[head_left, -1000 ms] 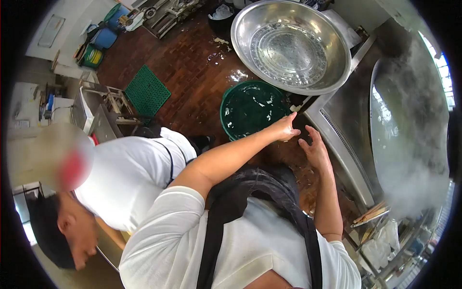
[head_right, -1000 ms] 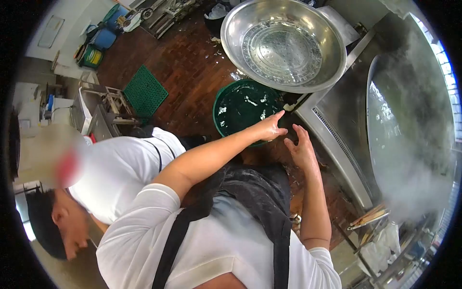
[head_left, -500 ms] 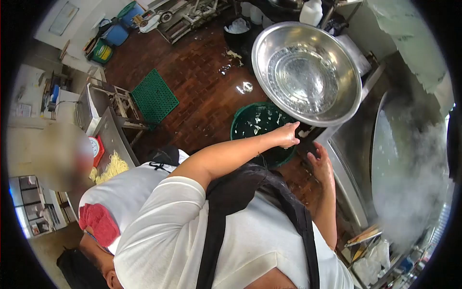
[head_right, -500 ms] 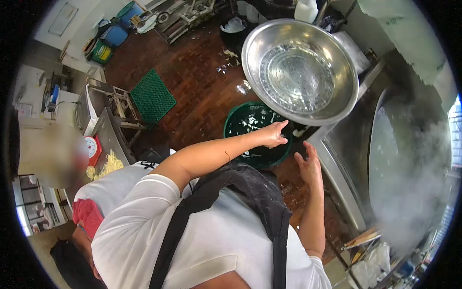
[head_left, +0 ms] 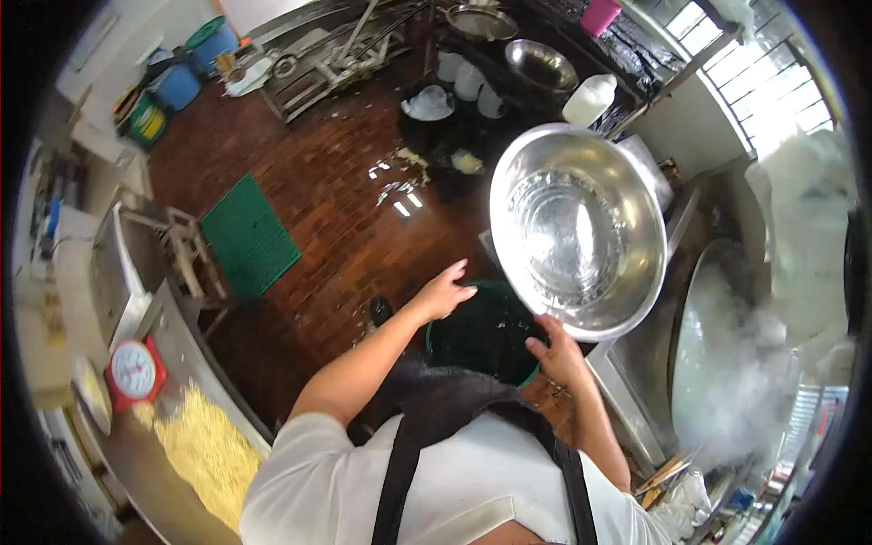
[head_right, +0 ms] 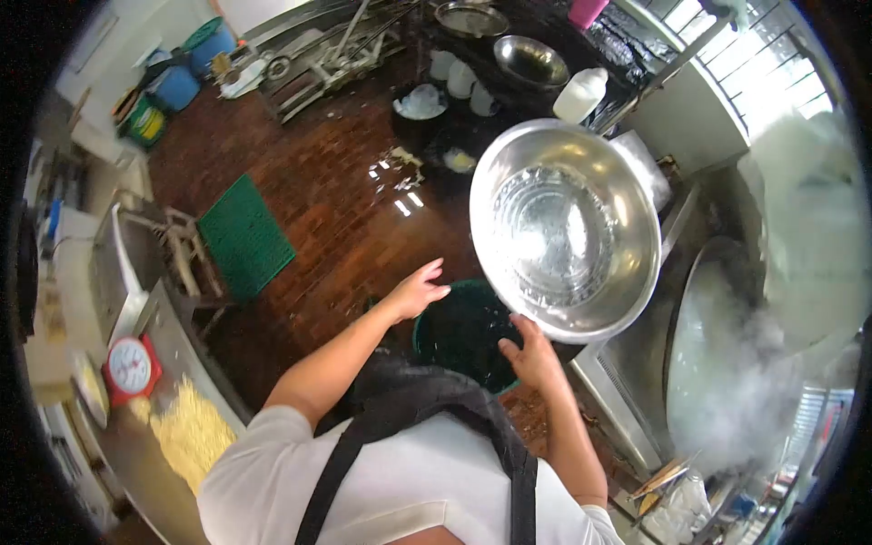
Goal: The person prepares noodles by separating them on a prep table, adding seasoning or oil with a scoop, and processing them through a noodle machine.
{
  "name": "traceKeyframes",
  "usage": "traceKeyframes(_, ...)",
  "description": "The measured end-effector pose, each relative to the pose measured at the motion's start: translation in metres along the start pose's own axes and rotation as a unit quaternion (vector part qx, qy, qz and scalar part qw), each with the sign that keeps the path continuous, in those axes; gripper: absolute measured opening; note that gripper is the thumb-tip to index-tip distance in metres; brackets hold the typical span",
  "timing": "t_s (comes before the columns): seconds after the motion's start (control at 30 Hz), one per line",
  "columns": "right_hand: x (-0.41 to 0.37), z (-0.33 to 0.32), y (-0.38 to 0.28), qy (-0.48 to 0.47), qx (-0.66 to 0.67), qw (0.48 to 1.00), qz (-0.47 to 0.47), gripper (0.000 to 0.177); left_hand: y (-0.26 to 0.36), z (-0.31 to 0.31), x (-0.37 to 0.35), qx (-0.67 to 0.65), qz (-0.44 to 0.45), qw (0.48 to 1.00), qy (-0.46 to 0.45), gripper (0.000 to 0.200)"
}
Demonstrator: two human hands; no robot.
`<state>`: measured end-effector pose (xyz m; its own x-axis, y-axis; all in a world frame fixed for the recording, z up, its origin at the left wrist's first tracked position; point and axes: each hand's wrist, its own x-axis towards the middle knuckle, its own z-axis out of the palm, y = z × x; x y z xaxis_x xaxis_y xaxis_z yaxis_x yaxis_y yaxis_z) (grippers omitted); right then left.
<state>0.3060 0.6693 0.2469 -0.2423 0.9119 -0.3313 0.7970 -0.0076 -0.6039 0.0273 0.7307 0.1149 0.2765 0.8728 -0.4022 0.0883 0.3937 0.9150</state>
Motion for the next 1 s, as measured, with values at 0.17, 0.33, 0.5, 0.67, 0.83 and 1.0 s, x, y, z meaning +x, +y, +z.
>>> traceKeyframes(0.17, 0.071, 0.021, -0.090, -0.056, -0.001, 0.998, 0.038, 0.056, -0.074, -0.139, 0.019, -0.143, -0.133, 0.980, 0.047, 0.078)
traceKeyframes(0.33, 0.138, 0.035, -0.147, -0.040, 0.006, 0.997, 0.060, 0.055, -0.064, -0.209, 0.041, -0.099, -0.154, 0.983, 0.012, 0.079)
traceKeyframes(0.5, 0.230, 0.053, -0.207, -0.057, 0.041, 0.997, 0.036, 0.052, -0.012, -0.262, 0.060, -0.078, -0.033, 0.996, -0.008, 0.078)
traceKeyframes(0.67, 0.326, 0.075, -0.296, -0.001, 0.045, 0.983, -0.176, 0.048, 0.033, -0.336, 0.041, -0.138, 0.019, 0.987, 0.077, 0.076)
traceKeyframes(0.83, 0.388, 0.095, -0.372, -0.037, 0.066, 0.968, -0.238, 0.045, 0.057, -0.416, 0.016, -0.012, -0.028, 0.981, 0.189, 0.080)
traceKeyframes(1.0, 0.447, 0.110, -0.418, -0.079, 0.040, 0.963, -0.254, 0.045, 0.060, -0.488, -0.014, -0.015, -0.016, 0.964, 0.264, 0.079)
